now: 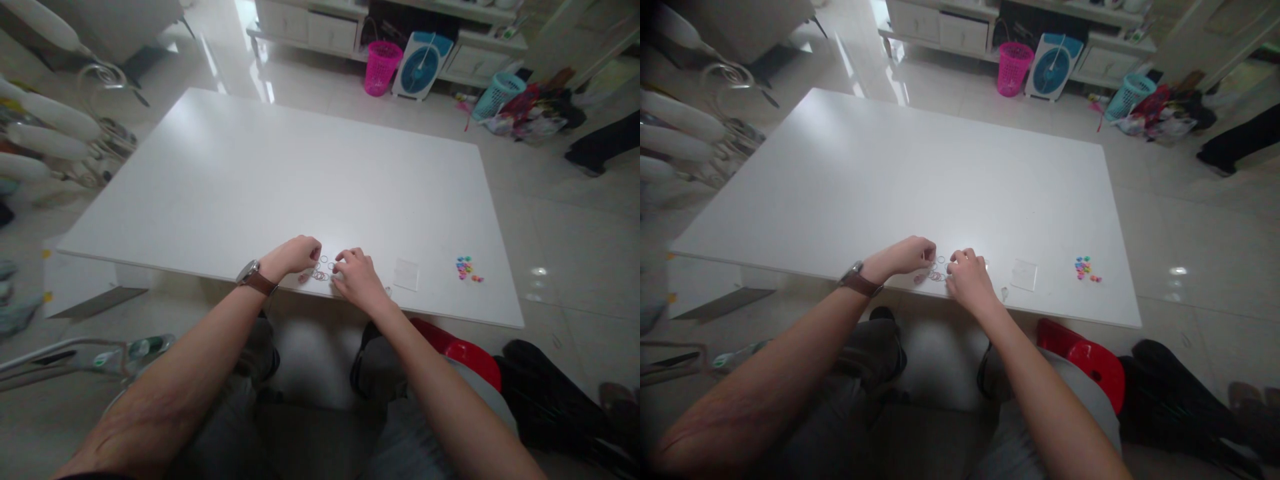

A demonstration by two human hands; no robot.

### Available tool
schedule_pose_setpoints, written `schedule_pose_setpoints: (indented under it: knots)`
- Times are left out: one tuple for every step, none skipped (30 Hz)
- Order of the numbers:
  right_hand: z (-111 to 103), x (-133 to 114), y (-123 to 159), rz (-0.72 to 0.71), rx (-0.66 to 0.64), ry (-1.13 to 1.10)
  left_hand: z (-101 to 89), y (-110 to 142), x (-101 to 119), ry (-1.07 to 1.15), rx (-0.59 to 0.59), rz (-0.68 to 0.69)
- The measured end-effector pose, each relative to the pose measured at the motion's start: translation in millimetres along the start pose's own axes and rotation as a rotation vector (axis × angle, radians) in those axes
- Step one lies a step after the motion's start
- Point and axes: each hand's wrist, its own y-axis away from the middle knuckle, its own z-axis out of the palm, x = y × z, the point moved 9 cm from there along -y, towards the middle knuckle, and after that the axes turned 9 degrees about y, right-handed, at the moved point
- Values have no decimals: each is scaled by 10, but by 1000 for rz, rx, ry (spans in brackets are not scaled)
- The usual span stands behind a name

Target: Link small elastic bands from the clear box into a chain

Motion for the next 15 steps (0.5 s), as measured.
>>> schedule_pose_setpoints:
  knots:
    - [25,-44,-15,-2,-13,17,-10,1,4,3,10,9]
    - [48,-78,-28,0,-27,33,-12,3,5,3,13,14]
    - [71,-105,-42,1,-42,47,-14,6,4,2,16,15]
    - [94,-126,-54,4,-56,60,-15,8,1,0,18,14]
    - [117,-146,-66,4,-69,73,-16,10,0,-3,21,12]
    - [138,-163,-78,4,-78,87,-19,13,0,-5,25,12]
    - [159,-179,-90,4,-85,101,-23,16,2,-6,30,13]
    - [176,-193,-101,6,-87,115,-28,20,6,-7,36,16]
    - [192,-206,-113,8,-88,127,-30,24,9,-10,39,19]
    - [205,-218,-124,10,-86,136,-31,28,10,-12,40,21]
    - [216,-229,-135,12,-84,142,-33,31,8,-16,42,21]
    - [224,-239,-145,15,-82,146,-36,35,5,-19,45,21]
    - [231,-249,-155,14,-81,146,-38,38,0,-20,48,21]
    - [235,-258,-165,14,-79,145,-40,41,-5,-21,50,21]
    - [238,-264,-174,14,-79,141,-43,44,-9,-20,52,23]
